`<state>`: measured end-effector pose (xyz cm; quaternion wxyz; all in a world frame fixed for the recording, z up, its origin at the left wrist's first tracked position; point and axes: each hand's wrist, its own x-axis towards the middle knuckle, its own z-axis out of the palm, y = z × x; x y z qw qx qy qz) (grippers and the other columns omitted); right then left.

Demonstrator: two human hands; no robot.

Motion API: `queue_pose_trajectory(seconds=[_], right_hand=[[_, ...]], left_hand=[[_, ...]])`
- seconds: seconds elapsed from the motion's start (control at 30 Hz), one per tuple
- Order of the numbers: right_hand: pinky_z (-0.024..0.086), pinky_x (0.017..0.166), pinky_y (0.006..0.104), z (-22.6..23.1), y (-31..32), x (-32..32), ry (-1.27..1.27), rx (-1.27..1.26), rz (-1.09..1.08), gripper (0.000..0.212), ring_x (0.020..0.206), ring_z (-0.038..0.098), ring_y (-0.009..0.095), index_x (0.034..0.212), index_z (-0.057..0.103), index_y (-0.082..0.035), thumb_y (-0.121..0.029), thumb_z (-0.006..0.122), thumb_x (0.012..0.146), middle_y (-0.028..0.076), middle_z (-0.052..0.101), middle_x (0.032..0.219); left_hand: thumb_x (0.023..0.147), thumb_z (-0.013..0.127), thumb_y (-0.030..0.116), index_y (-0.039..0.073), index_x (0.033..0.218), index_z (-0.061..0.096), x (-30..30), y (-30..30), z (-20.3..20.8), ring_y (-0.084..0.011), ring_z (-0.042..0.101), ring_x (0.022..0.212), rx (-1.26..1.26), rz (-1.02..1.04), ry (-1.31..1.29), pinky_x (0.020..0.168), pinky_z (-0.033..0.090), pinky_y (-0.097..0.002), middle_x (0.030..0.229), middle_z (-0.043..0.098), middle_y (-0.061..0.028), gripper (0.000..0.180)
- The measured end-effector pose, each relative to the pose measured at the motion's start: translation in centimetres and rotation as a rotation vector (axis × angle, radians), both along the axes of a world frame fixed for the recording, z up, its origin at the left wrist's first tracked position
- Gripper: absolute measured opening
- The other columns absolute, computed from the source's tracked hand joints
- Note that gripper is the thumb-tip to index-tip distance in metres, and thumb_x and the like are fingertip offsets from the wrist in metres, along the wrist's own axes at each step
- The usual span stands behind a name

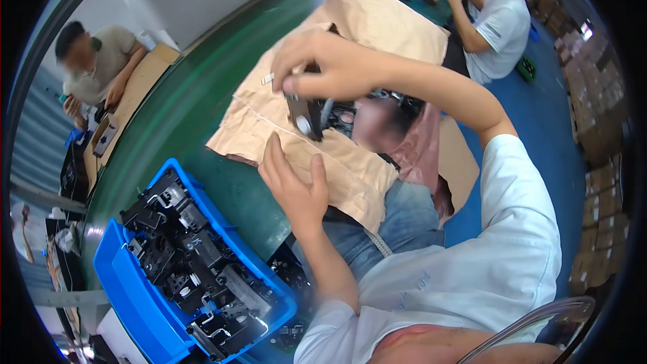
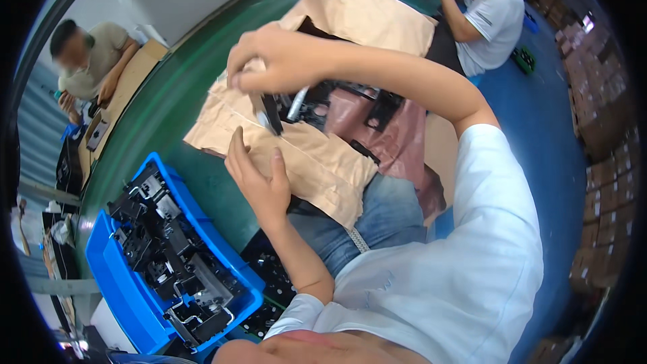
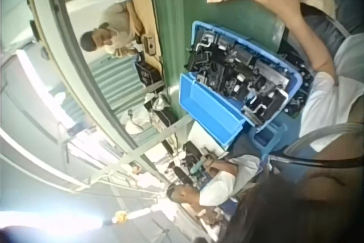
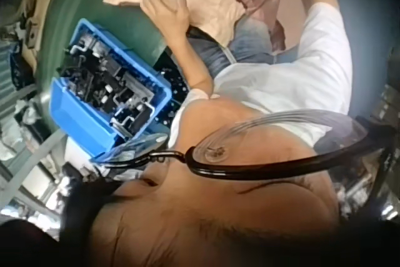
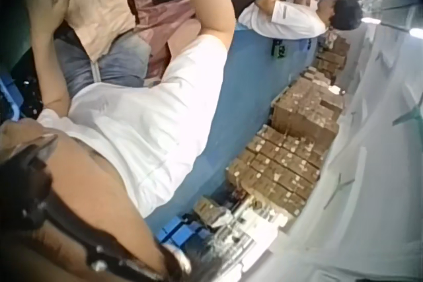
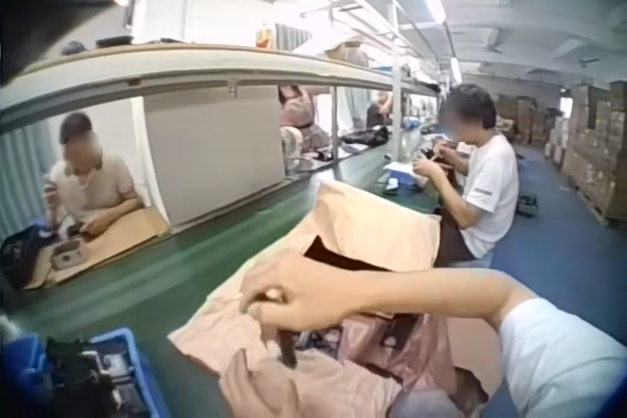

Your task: Assembling mechanical parts on a factory production line.

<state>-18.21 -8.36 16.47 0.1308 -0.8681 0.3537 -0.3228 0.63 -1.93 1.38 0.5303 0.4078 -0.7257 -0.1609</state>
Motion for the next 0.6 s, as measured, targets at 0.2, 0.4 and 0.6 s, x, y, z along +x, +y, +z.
queue_pose_trajectory(seconds=[0.2, 0.4, 0.6], right_hand=[[0.031, 0.096, 0.0427, -2.7, 9.5, -0.4, 0.169, -0.179, -0.02, 0.029, 0.106, 0.056, 0.025, 0.1, 0.069, -0.006, -0.025, 0.064, 0.079, 0.007, 0.065, 0.103], [0.036, 0.098, 0.0425, -6.5, 11.9, -3.1, -0.024, -0.127, -0.027, 0.029, 0.109, 0.056, 0.027, 0.101, 0.064, -0.005, -0.028, 0.059, 0.085, 0.013, 0.061, 0.119], [0.045, 0.099, 0.0372, -13.3, 6.6, -12.2, -0.188, 0.015, -0.564, 0.026, 0.111, 0.059, 0.032, 0.113, 0.06, 0.002, -0.015, 0.054, 0.094, 0.018, 0.06, 0.119]], left_hand=[[0.078, 0.077, 0.028, -0.002, 0.135, 0.048, -1.8, 1.3, 0.1, -0.0414, 0.052, 0.115, 0.253, -0.457, 0.069, 0.099, 0.041, -0.0475, 0.126, 0.056, -0.0248, 0.072], [0.072, 0.082, 0.03, 0.0, 0.114, 0.059, -3.7, 1.9, -0.7, -0.037, 0.062, 0.09, 0.123, -0.441, 0.031, 0.079, 0.048, -0.0425, 0.098, 0.066, -0.0188, 0.056], [0.074, 0.081, 0.041, -0.003, 0.103, 0.063, -2.9, 2.0, -0.7, -0.0257, 0.06, 0.071, 0.213, -0.391, 0.09, 0.066, 0.047, -0.0363, 0.078, 0.063, -0.0124, 0.056]])
